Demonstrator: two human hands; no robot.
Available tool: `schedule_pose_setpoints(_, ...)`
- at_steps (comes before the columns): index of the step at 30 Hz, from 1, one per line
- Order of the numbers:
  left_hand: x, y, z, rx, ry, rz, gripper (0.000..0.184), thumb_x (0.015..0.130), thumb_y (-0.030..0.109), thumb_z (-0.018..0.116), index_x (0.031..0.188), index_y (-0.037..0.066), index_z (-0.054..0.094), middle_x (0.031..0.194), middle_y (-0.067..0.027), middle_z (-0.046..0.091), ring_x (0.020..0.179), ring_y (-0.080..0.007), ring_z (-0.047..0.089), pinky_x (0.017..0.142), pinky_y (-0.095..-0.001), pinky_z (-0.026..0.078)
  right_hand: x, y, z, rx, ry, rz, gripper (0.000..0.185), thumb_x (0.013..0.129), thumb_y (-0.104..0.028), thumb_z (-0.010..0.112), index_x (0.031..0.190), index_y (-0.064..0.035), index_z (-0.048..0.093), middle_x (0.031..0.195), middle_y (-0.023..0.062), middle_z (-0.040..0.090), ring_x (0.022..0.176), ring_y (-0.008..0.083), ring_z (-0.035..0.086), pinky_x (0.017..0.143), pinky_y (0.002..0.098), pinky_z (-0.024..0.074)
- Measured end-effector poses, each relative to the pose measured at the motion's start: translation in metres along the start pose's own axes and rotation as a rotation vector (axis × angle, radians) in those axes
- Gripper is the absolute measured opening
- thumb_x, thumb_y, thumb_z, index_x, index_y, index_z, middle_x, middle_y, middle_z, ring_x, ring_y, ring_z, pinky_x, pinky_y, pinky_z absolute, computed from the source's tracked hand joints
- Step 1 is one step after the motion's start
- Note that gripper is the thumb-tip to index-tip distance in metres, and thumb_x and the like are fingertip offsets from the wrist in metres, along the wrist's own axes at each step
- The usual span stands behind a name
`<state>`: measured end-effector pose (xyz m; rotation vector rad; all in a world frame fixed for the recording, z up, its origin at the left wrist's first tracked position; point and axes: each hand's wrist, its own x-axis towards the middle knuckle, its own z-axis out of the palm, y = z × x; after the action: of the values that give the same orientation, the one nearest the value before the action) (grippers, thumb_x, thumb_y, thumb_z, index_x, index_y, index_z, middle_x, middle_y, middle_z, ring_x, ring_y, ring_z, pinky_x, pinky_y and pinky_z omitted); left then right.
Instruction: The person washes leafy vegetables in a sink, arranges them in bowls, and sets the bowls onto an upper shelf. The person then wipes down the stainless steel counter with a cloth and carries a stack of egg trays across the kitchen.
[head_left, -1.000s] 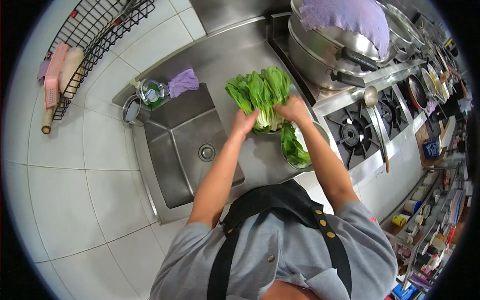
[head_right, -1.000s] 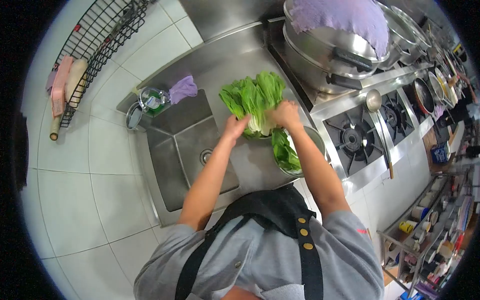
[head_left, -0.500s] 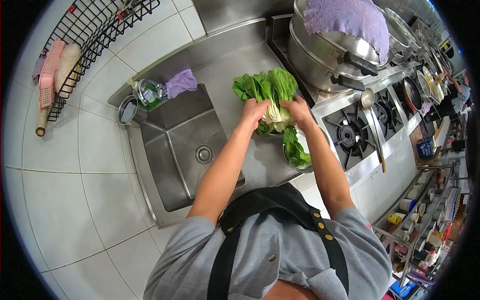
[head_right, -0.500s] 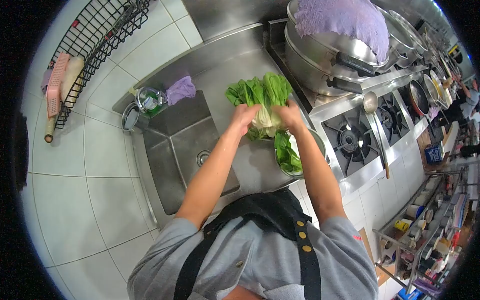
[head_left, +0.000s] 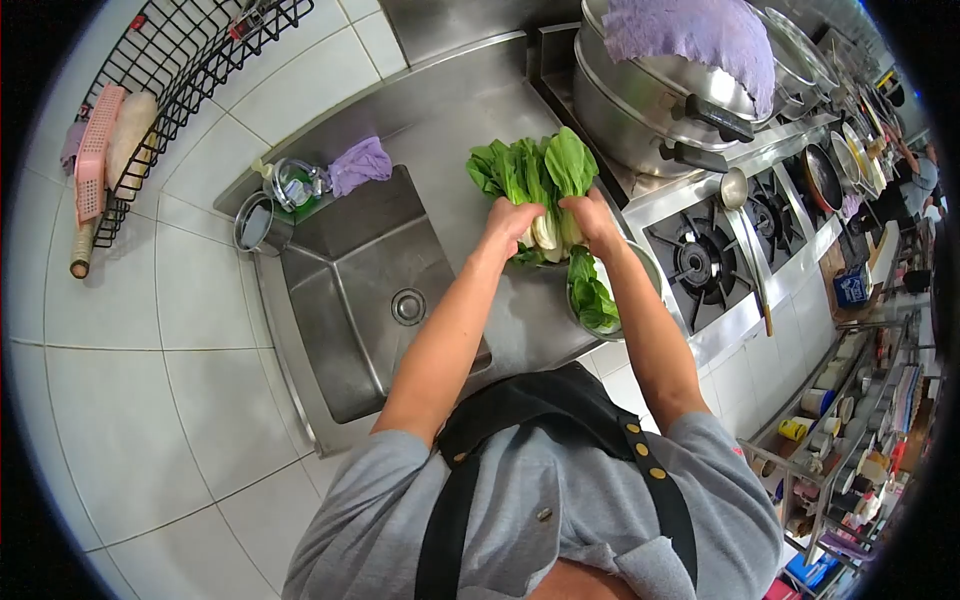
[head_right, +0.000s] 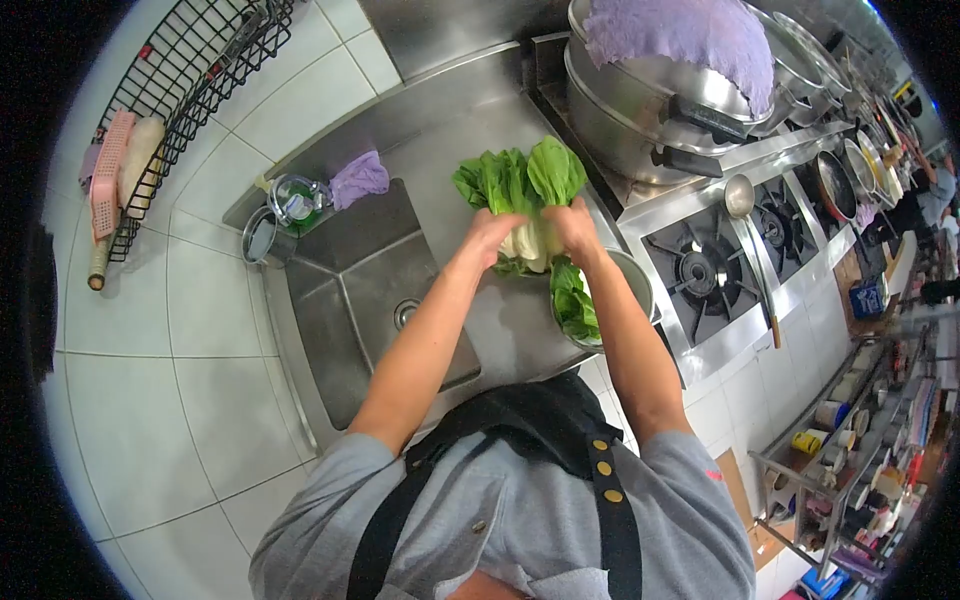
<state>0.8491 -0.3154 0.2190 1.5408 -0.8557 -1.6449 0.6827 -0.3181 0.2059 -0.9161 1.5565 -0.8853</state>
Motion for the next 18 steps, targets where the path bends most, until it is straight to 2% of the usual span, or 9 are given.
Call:
schedule_pose_setpoints(2,-0.009,0.005,-0.004,-0.239,-0.137,-0.059,0.031,0.074,0.006,0.066,0.1,-0.01,0.06,0.094,-0.0162,0.065,0.085,-0.0248,0.065,0.072,-0.0401,0.051,0.004,0.0,0.001,-0.058,-0.012,-0.029,0.061,0.076,-0.022,0.065,0.125,0.0059,0.042,0.118,0.0234,0.056,0.099,0.0314,0.06,0.079,0.0418,0.0496)
schedule_pose_setpoints(4,0.007,0.002,-0.016,-0.483,-0.344,-0.106,0.028,0.076,0.003,0.064,0.1,-0.009,0.059,0.094,-0.0148,0.065,0.084,-0.0257,0.065,0.073,-0.0417,0.052,-0.01,-0.023,-0.004,0.189,-0.147,-0.044,0.063,0.077,-0.021,0.066,0.128,0.0058,0.04,0.121,0.0225,0.054,0.101,0.0316,0.059,0.081,0.0405,0.0492)
schedule_pose_setpoints(5,0.009,0.006,-0.022,-0.491,-0.405,-0.158,0.028,0.078,0.004,0.063,0.103,-0.006,0.057,0.098,-0.0135,0.064,0.088,-0.0264,0.065,0.081,-0.0394,0.052,-0.016,-0.03,-0.004,0.31,-0.22,-0.05,0.064,0.077,-0.02,0.066,0.129,0.0057,0.039,0.123,0.0221,0.054,0.102,0.0317,0.059,0.083,0.0399,0.049)
schedule_pose_setpoints(8,-0.017,0.024,-0.015,-0.293,-0.355,0.025,0.032,0.077,0.003,0.063,0.107,-0.003,0.056,0.1,-0.0112,0.064,0.092,-0.0247,0.063,0.084,-0.037,0.05,-0.016,-0.024,0.005,0.239,-0.23,0.019,0.066,0.079,-0.017,0.067,0.133,0.0037,0.036,0.125,0.0203,0.053,0.104,0.0297,0.058,0.086,0.0372,0.0483)
schedule_pose_setpoints(10,-0.033,0.027,-0.013,-0.209,-0.166,0.346,0.033,0.081,0.008,0.065,0.112,0.002,0.054,0.104,-0.0081,0.061,0.096,-0.0197,0.06,0.084,-0.0338,0.048,-0.014,-0.027,0.016,0.204,-0.179,-0.181,0.059,0.082,-0.014,0.065,0.133,0.0015,0.039,0.12,0.0183,0.057,0.105,0.027,0.059,0.086,0.0345,0.049)
schedule_pose_setpoints(12,-0.078,0.062,-0.02,-0.239,0.031,0.602,0.031,0.084,0.012,0.066,0.11,0.002,0.055,0.1,-0.0062,0.062,0.094,-0.0155,0.058,0.082,-0.0309,0.047,-0.077,-0.106,0.041,0.257,-0.185,-0.361,0.053,0.084,-0.013,0.063,0.13,0.0006,0.042,0.117,0.0177,0.06,0.103,0.0265,0.06,0.085,0.0347,0.0497)
schedule_pose_setpoints(14,-0.138,0.114,-0.055,0.006,0.06,0.907,0.041,0.087,0.017,0.065,0.123,0.004,0.05,0.116,-0.0069,0.057,0.102,-0.0148,0.054,0.087,-0.0316,0.044,-0.113,-0.163,0.071,0.263,-0.321,-0.581,0.046,0.085,-0.016,0.062,0.125,0.0,0.046,0.111,0.0182,0.062,0.098,0.0258,0.062,0.084,0.0354,0.0502)
schedule_pose_setpoints(17,-0.195,0.137,-0.108,0.082,0.437,1.022,0.034,0.091,0.02,0.059,0.12,0.003,0.054,0.116,-0.009,0.059,0.105,-0.0164,0.056,0.085,-0.032,0.048,-0.185,-0.217,0.119,0.163,-0.385,-0.852,0.04,0.084,-0.017,0.057,0.118,0.0009,0.046,0.104,0.0275,0.058,0.1,0.0432,0.057,0.086,0.0453,0.0466)
schedule_pose_setpoints(18,-0.211,0.134,-0.126,0.081,0.487,1.027,0.034,0.093,0.021,0.058,0.12,0.003,0.053,0.116,-0.0091,0.059,0.105,-0.0172,0.057,0.085,-0.0324,0.049,-0.192,-0.211,0.142,0.101,-0.393,-0.916,0.043,0.086,-0.016,0.056,0.124,-0.0023,0.04,0.103,0.0249,0.058,0.095,0.0366,0.06,0.081,0.0412,0.0479)
